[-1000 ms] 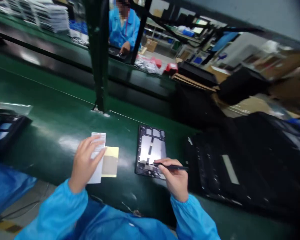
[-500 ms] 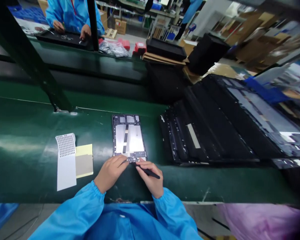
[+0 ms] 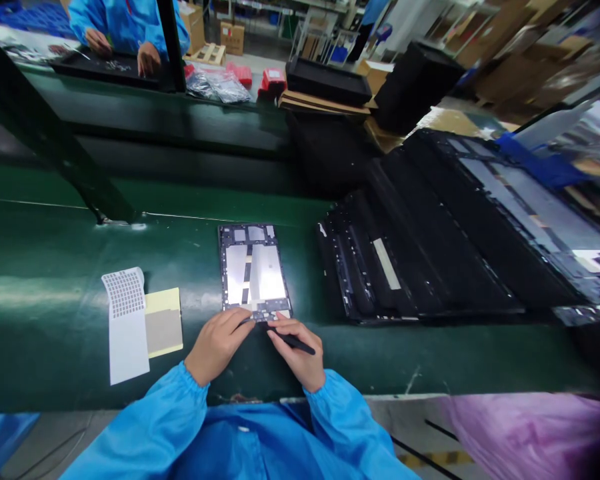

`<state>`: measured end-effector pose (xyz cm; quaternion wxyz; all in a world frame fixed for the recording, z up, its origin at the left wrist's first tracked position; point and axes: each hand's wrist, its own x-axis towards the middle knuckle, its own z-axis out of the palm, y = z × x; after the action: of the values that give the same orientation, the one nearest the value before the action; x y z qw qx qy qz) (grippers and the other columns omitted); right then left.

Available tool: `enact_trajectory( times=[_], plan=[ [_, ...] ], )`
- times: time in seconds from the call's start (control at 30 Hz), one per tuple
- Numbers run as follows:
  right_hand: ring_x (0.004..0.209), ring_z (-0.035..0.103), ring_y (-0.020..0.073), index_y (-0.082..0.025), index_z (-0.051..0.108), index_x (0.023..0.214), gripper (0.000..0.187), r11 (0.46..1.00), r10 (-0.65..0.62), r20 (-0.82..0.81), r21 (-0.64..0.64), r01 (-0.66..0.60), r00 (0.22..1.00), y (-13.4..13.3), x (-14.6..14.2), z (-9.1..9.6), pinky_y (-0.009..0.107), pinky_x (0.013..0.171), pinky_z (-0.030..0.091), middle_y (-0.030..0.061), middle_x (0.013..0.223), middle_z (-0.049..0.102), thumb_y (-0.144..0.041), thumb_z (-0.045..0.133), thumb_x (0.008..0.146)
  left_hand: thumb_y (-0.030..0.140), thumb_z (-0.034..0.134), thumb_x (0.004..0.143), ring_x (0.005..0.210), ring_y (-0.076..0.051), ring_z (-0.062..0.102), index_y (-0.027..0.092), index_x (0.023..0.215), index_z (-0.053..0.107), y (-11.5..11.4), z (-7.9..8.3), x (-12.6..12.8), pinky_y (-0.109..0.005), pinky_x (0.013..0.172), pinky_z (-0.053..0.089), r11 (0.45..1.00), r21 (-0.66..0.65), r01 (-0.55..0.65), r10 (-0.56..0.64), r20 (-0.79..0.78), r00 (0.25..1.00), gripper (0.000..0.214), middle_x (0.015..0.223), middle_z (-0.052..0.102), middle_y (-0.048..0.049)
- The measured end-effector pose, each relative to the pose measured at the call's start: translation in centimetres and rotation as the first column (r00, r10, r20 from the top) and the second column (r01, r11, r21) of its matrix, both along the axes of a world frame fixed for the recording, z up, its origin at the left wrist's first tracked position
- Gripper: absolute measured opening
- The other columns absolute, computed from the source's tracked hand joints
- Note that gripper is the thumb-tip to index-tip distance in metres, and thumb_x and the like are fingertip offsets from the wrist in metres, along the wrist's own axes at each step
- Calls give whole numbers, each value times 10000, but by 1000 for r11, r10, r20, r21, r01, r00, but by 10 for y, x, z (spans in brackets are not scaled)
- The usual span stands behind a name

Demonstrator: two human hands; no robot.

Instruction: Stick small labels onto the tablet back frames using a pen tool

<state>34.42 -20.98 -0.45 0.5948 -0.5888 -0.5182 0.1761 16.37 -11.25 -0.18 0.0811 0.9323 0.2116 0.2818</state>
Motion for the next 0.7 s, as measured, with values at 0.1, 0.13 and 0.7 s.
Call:
enact_trajectory(
  times=[0.1, 0.13, 0.7],
  plan=[
    [789, 786, 204, -221, 659, 832, 110, 1000, 5, 3, 17, -5, 1000, 0, 0, 1, 452, 921, 644, 45, 835, 800, -143, 733, 850, 167, 475, 1007, 1048, -206, 688, 176, 1068, 683, 0, 0, 0, -343, 876, 584, 1000, 1, -2, 2, 0, 1000, 217, 1118, 724, -79],
    [790, 786, 203, -222, 658, 835, 111, 1000, 7, 6, 19, -7, 1000, 0, 0, 1, 451, 921, 644, 44, 833, 800, -141, 733, 851, 165, 476, 1005, 1044, -205, 687, 180, 1071, 683, -1, 0, 0, -342, 873, 583, 1000, 5, -1, 1, -1, 1000, 218, 1116, 723, -77],
    [819, 777, 189, -226, 638, 859, 107, 999, 50, 24, 0, -50, 998, 0, 3, -3, 442, 954, 625, 49, 876, 795, -153, 715, 865, 135, 537, 938, 990, -220, 649, 201, 1053, 684, 4, 10, 7, -369, 818, 558, 995, -102, 14, -17, -30, 999, 198, 1083, 682, -93]
  ],
)
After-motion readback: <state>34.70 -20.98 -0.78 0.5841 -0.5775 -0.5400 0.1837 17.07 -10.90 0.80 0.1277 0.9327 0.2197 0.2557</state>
